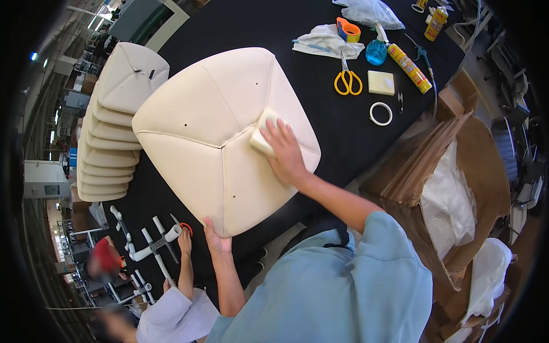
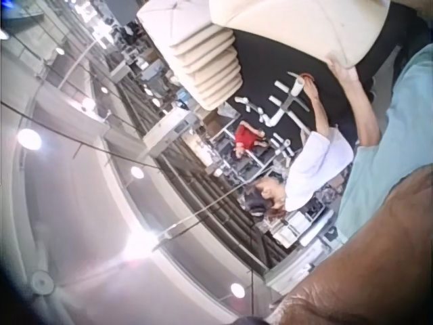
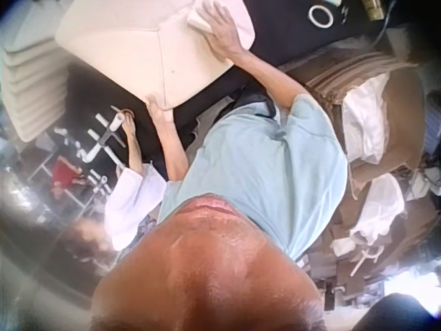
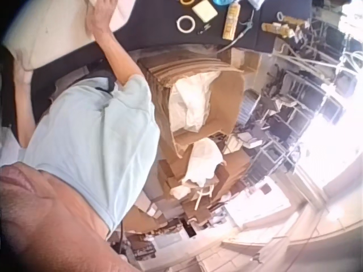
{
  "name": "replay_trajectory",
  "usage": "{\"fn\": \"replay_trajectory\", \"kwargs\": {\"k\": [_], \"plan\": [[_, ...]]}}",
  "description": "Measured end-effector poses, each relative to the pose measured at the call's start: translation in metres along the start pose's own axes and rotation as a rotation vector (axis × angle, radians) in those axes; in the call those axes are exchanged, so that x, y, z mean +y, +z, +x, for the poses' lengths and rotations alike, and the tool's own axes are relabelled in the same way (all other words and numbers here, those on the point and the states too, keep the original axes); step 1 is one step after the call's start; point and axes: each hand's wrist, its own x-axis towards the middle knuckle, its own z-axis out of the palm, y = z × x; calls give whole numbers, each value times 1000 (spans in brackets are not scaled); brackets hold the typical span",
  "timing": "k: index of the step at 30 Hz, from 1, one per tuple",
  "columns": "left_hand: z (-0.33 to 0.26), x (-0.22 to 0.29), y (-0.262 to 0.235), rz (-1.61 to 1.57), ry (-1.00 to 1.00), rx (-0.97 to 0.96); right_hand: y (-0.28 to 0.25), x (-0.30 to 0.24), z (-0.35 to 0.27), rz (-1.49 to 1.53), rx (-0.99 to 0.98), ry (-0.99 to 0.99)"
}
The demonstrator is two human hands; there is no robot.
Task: Trimming loose threads with scissors and wiping down a beige upholstered furniture part with a sponge in a factory setting.
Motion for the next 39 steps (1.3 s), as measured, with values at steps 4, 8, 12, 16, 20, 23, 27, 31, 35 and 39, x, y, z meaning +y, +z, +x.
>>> {"fn": "replay_trajectory", "kwargs": {"k": [4, 8, 12, 16, 20, 23, 27, 31, 35, 39], "plan": [[-3, 1, -4, -39, -64, -12, 15, 80, 115, -76, 322, 138], [2, -2, -10, -50, -80, -11, 0, 108, 143, 335, 285, 542], [1, -1, -5, -114, -183, -57, -3, 130, 53, 255, 182, 657], [2, 1, -7, -142, -224, -50, -13, 146, -27, 215, 85, 670], [7, 9, -3, -214, -238, -135, -27, 164, -51, 493, 183, 757], [5, 17, 6, -202, -241, -106, -21, 147, -78, 525, 248, 720], [4, 20, 12, -199, -231, -128, -8, 121, -126, 390, 328, 727], [1, 14, 8, -222, -266, -137, 11, 37, -140, 331, 465, 747], [0, 5, 7, -156, -246, -110, 14, -52, -170, 158, 205, 549], [-4, 8, 14, -116, -264, -87, -3, -75, -164, -107, 51, 181]]}}
